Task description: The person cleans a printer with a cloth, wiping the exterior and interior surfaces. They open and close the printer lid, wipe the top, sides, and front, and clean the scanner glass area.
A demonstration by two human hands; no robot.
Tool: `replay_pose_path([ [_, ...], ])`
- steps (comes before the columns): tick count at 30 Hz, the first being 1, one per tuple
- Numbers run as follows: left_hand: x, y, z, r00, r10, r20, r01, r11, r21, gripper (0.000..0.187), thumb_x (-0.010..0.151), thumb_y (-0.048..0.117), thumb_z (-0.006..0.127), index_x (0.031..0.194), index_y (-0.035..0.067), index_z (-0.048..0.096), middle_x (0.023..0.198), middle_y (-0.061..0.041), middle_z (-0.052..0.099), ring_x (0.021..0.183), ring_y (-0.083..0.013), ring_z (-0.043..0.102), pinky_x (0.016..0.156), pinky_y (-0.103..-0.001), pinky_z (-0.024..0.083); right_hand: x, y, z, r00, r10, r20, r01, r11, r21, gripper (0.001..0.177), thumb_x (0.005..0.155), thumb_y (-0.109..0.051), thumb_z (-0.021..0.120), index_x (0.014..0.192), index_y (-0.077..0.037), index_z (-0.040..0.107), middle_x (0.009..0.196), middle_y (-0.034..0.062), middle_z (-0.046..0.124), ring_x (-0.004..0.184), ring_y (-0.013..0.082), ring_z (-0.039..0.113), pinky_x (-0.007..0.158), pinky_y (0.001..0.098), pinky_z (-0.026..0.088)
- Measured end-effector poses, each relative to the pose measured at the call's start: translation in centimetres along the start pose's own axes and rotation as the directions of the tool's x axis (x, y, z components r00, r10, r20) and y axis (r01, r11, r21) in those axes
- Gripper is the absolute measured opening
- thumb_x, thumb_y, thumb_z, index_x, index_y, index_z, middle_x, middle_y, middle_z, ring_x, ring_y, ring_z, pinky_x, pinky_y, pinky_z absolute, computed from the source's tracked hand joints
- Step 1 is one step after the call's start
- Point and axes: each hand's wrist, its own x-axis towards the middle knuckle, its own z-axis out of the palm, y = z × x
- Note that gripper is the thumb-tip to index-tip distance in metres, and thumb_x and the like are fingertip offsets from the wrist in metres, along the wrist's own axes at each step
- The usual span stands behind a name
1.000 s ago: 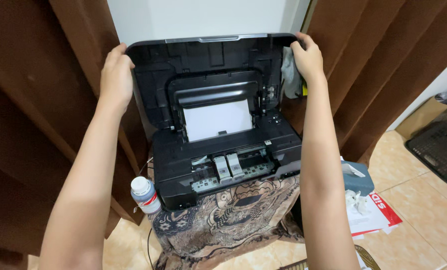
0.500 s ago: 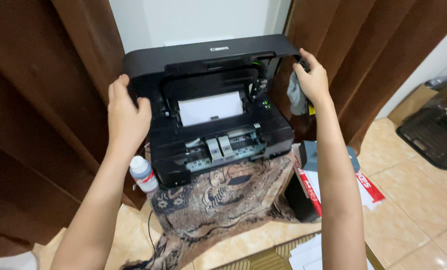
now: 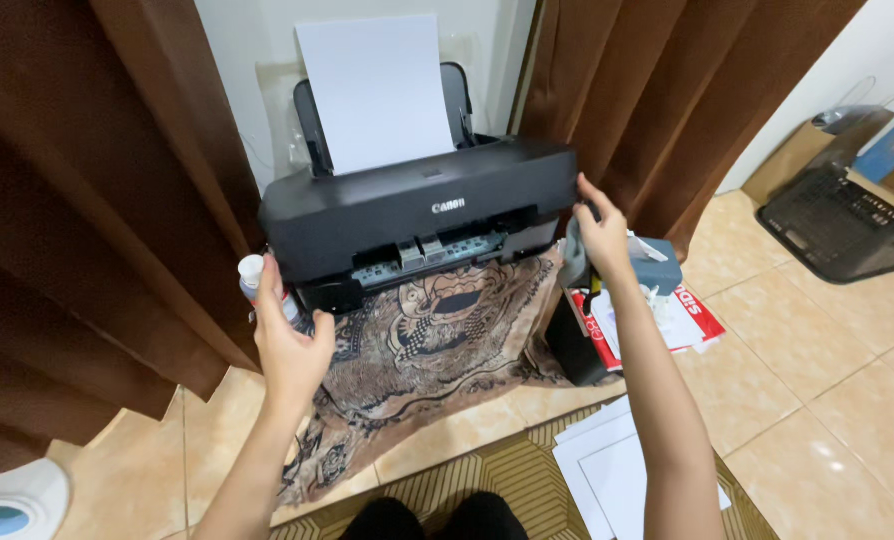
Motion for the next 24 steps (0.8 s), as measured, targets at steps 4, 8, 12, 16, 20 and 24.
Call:
replay_pose_path([
  [4,-2.2,-1.6,0.9,1.0,0.024,-0.008,-0.024,0.999,-0.045,0.085,0.083,-0.007,0.061,0.16,-0.006,0.024,0.163,-0.031,0.039,0.154,-0.0381,0.04,0.124,-0.038,0.032,-2.5,2.2,0.9,1.0,0.022,0.002,-0.022,0.998,0.059,0.051,0.096,-0.006,0.059,0.147,-0.006,0.056,0.142,0.0133,0.065,0.129,0.0198,0.061,0.11,0.0299,0.044],
  [8,-3.7,-2.9,1.5,1.0,-0.025,0.016,0.027,0.992,-0.12,0.09,0.079,-0.008,0.06,0.16,-0.006,0.02,0.165,-0.031,0.034,0.155,-0.0378,0.035,0.122,-0.037,0.031,-4.4,2.9,1.5,1.0,0.001,0.024,-0.002,0.999,0.048,0.052,0.095,-0.005,0.057,0.147,-0.005,0.054,0.142,0.0146,0.065,0.133,0.0222,0.06,0.112,0.0314,0.042],
  [12,-4.8,-3.8,1.6,0.999,-0.027,0.034,0.03,0.997,-0.064,0.091,0.08,-0.007,0.062,0.161,-0.006,0.02,0.165,-0.031,0.034,0.155,-0.0381,0.037,0.123,-0.038,0.03,-5.4,3.2,2.1,0.999,0.051,0.01,-0.051,0.999,0.017,0.051,0.094,-0.007,0.056,0.145,-0.005,0.054,0.142,0.0151,0.064,0.134,0.0234,0.059,0.111,0.0318,0.042],
  [16,-5.8,-4.4,2.3,0.998,-0.047,0.037,0.051,0.995,-0.091,0.092,0.079,-0.006,0.061,0.161,-0.005,0.019,0.162,-0.032,0.037,0.151,-0.0377,0.041,0.119,-0.037,0.036,-6.0,4.2,2.7,0.992,0.124,-0.01,-0.124,0.992,-0.03,0.05,0.095,-0.008,0.057,0.145,-0.005,0.055,0.141,0.0145,0.065,0.134,0.0232,0.06,0.111,0.0322,0.043],
  [20,-6.1,-5.2,2.6,0.994,-0.102,0.043,0.105,0.993,-0.061,0.096,0.076,-0.003,0.064,0.161,-0.002,0.021,0.155,-0.033,0.043,0.146,-0.038,0.046,0.114,-0.037,0.04,-6.3,5.5,3.4,0.993,0.121,0.0,-0.121,0.991,0.052,0.05,0.096,-0.008,0.057,0.145,-0.003,0.053,0.144,0.0148,0.063,0.137,0.0233,0.057,0.112,0.0326,0.042],
  [24,-6.4,-5.3,2.6,0.994,-0.104,0.04,0.104,0.995,-0.003,0.095,0.077,-0.001,0.064,0.162,0.0,0.021,0.155,-0.033,0.044,0.145,-0.0395,0.048,0.111,-0.038,0.044,-6.5,6.2,3.7,0.997,0.076,0.015,-0.077,0.995,0.056,0.051,0.096,-0.007,0.055,0.146,-0.002,0.051,0.145,0.0147,0.061,0.137,0.0232,0.055,0.111,0.0327,0.042],
])
